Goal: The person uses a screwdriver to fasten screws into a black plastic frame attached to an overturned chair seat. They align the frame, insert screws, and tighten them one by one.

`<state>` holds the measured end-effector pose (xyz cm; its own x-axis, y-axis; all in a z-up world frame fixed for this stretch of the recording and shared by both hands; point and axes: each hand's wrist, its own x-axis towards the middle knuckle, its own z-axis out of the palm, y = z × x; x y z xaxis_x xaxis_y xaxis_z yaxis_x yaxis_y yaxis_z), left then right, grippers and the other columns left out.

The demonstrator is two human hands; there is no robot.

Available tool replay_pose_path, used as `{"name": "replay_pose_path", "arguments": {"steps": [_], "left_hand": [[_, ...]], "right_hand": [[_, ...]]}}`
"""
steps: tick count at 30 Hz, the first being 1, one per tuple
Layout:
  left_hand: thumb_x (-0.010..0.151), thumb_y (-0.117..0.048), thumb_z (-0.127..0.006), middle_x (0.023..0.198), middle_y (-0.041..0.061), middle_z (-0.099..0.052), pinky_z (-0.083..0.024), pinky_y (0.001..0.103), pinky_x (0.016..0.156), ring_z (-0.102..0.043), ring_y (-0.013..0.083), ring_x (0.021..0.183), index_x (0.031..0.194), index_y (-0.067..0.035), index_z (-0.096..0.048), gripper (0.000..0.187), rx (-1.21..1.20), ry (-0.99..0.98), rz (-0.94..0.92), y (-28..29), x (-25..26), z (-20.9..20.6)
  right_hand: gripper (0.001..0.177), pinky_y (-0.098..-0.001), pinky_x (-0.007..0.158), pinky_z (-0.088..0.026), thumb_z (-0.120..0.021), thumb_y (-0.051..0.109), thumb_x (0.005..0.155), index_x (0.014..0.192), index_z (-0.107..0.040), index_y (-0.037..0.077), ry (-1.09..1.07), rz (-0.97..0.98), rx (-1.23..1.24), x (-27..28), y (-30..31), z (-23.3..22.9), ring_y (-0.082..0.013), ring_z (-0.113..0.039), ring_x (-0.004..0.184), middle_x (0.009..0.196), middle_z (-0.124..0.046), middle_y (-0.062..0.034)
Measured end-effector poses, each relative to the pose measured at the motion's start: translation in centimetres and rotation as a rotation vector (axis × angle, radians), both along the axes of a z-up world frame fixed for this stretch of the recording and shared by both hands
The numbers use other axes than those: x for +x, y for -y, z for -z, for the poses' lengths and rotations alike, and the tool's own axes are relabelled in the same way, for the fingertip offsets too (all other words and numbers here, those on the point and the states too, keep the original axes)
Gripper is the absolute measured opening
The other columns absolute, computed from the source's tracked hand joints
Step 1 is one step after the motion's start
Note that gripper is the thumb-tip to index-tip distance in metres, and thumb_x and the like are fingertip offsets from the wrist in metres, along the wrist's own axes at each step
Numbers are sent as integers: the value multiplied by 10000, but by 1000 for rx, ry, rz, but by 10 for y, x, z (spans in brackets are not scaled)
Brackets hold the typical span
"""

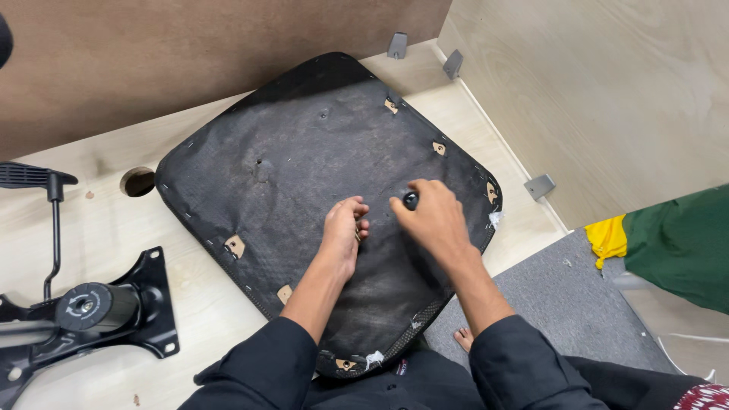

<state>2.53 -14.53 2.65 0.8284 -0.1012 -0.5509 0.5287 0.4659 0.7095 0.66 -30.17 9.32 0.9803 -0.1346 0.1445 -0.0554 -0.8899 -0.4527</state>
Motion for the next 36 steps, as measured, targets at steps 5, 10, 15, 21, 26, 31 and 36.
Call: {"name": "replay_pose_path", "arguments": {"steps": [5, 10, 15, 21, 26, 31, 36], "left_hand": [[917, -244, -575, 876, -9, -594, -408, 252, 599, -478, 74, 644, 1094, -65, -630, 257, 101, 23, 165, 38, 13, -12], [942, -308, -560, 883, -24, -607, -438, 238, 639, -486, 62, 674, 1089, -94, -658, 277, 228, 104, 312, 74, 31, -25], [955, -306, -576, 882, -16, -608, -450, 243, 650, -506, 61, 693, 1077, -84, -645, 262, 192, 131, 324, 96, 41, -24], [963, -302, -571, 864, -29, -611, -445, 226, 613, -501, 51, 667, 1063, -83, -661, 257, 245, 148, 279, 101, 40, -4], [951, -252, -590, 854, -11, -649, -449, 227, 604, -528, 61, 659, 1064, -66, -668, 231, 248, 194, 224, 104, 45, 1], [936, -247, -601, 851, 21, -690, -492, 263, 640, -583, 96, 693, 1062, -42, -693, 258, 382, 225, 332, 73, 61, -8], [910, -211, -574, 905, 37, -723, -537, 290, 756, -654, 114, 791, 1111, -48, -691, 283, 470, 207, 327, 43, 87, -11]], "right_hand": [[663, -464, 983, -502, -779, 398, 792, 1288, -637, -18, -64, 143, -89, 24, 81, 22, -395, -629, 1158, 1291, -620, -243], [866, -464, 985, -500, -832, 466, 729, 1364, -551, -51, -234, 167, -127, 48, 125, 35, -379, -616, 1189, 1373, -560, -254], [1008, -467, 974, -512, -888, 556, 656, 1375, -538, -58, -298, 196, -82, 56, 131, 33, -382, -618, 1187, 1352, -571, -268], [906, -457, 955, -536, -908, 549, 619, 1304, -648, 15, -401, 197, -114, 58, 124, 23, -389, -648, 1138, 1276, -633, -252], [659, -455, 866, -562, -876, 440, 663, 1178, -752, 48, -298, 123, -103, 67, 101, 17, -381, -701, 961, 1019, -713, -267], [511, -382, 627, -604, -812, 384, 727, 1124, -769, 66, -499, 151, 124, 84, 57, 12, -274, -750, 585, 652, -735, -196], [508, -343, 565, -571, -833, 443, 735, 981, -805, -1, -492, 130, 216, 81, 35, 12, -217, -717, 543, 636, -728, -167]]}}
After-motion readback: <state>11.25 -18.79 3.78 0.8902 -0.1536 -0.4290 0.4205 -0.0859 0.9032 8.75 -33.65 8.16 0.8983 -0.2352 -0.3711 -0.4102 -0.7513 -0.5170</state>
